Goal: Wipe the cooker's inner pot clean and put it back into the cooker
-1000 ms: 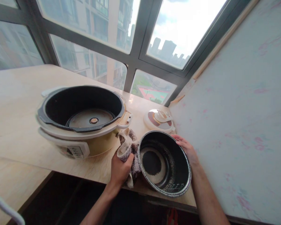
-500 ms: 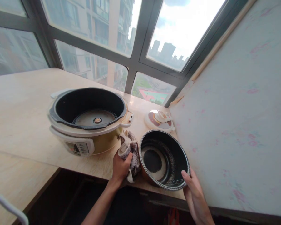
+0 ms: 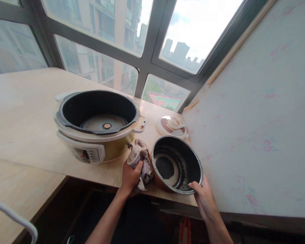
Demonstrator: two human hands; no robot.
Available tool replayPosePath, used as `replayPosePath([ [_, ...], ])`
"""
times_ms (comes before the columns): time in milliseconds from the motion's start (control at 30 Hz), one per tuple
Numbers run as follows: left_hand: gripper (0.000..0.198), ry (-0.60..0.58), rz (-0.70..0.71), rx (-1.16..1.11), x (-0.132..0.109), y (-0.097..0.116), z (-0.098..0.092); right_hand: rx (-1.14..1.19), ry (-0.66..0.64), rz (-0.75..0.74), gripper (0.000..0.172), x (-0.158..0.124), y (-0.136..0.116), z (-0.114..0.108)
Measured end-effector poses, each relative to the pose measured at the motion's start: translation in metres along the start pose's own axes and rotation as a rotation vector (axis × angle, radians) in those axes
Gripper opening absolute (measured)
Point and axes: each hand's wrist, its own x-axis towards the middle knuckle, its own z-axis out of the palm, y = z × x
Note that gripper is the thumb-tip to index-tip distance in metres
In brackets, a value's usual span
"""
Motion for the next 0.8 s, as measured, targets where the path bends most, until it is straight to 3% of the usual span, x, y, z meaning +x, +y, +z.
replayPosePath([
  [133, 0.033, 0.001, -0.025, 0.000, -0.001, 0.002, -0.002, 0.064, -0.021, 0.116, 0.051, 0.005, -0.014, 0.002],
  [367, 0.034, -0.001, -0.042, -0.012, -0.002, 0.002, -0.003, 0.122, -0.095, 0.188, 0.053, 0.022, -0.025, -0.004],
  [800, 0.035, 0.012, -0.064, -0.024, -0.005, 0.001, -0.004, 0.146, -0.099, 0.179, 0.058, 0.028, -0.019, -0.005],
])
